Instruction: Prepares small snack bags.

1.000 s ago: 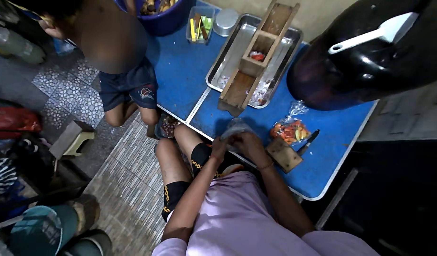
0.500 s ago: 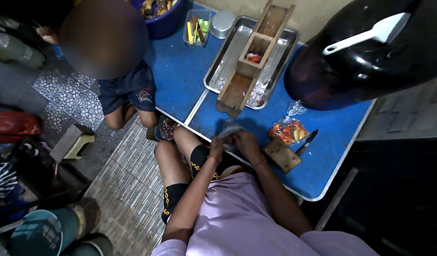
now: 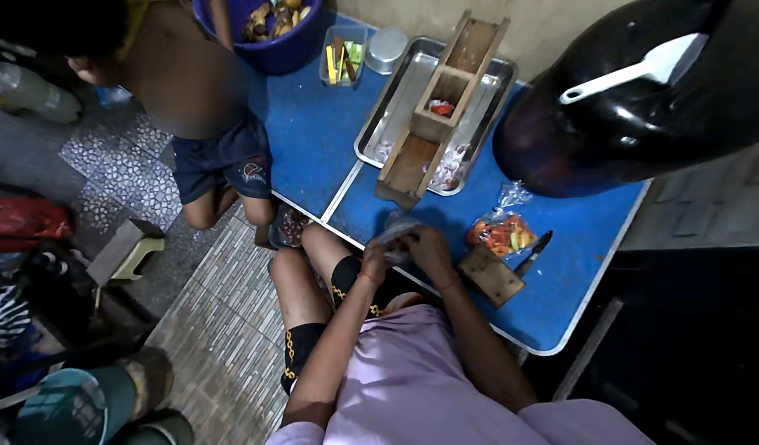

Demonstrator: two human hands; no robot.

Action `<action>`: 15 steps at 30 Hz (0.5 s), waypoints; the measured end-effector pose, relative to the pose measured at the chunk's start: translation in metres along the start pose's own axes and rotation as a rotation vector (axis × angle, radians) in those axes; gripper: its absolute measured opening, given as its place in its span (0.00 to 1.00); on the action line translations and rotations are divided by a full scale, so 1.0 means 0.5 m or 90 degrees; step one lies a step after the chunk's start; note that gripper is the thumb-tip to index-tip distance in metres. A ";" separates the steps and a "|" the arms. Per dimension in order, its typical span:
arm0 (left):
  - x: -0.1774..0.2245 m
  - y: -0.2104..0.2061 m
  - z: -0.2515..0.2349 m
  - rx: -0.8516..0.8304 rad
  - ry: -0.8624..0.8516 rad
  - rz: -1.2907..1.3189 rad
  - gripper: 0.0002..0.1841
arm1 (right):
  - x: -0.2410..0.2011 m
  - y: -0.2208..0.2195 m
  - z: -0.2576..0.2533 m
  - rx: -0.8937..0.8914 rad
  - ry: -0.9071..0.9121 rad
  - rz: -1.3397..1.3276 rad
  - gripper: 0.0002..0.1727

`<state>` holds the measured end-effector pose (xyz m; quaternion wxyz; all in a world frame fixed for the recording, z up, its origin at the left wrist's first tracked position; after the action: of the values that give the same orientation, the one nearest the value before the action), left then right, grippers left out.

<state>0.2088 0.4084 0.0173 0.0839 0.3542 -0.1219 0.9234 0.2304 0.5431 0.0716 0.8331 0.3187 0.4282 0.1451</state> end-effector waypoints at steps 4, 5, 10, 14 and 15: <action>-0.001 0.009 -0.011 0.015 -0.032 0.006 0.15 | -0.009 0.036 0.031 0.057 0.034 -0.050 0.12; -0.004 0.009 -0.017 0.013 -0.042 -0.008 0.16 | -0.004 0.040 0.032 0.067 0.032 -0.079 0.12; 0.008 0.006 -0.011 0.052 -0.070 -0.163 0.24 | 0.014 0.034 0.028 0.106 0.077 -0.123 0.10; 0.008 0.010 -0.013 0.073 -0.064 -0.237 0.22 | 0.023 0.018 0.023 0.075 0.079 -0.040 0.14; 0.008 0.011 -0.011 0.069 -0.061 -0.236 0.22 | 0.023 0.016 0.023 0.069 0.076 -0.043 0.14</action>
<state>0.2008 0.4049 0.0152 0.2275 0.4179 -0.0082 0.8795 0.2468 0.5505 0.0744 0.7921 0.3394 0.4948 0.1120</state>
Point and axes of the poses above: each hand's wrist, its own z-axis away from the middle knuckle, its own y-axis out of the back of the hand, x = y × z, the point moved 8 cm from there along -z, towards the middle knuckle, and after that the axes turned 4 degrees about -z, right-handed, at the moved point
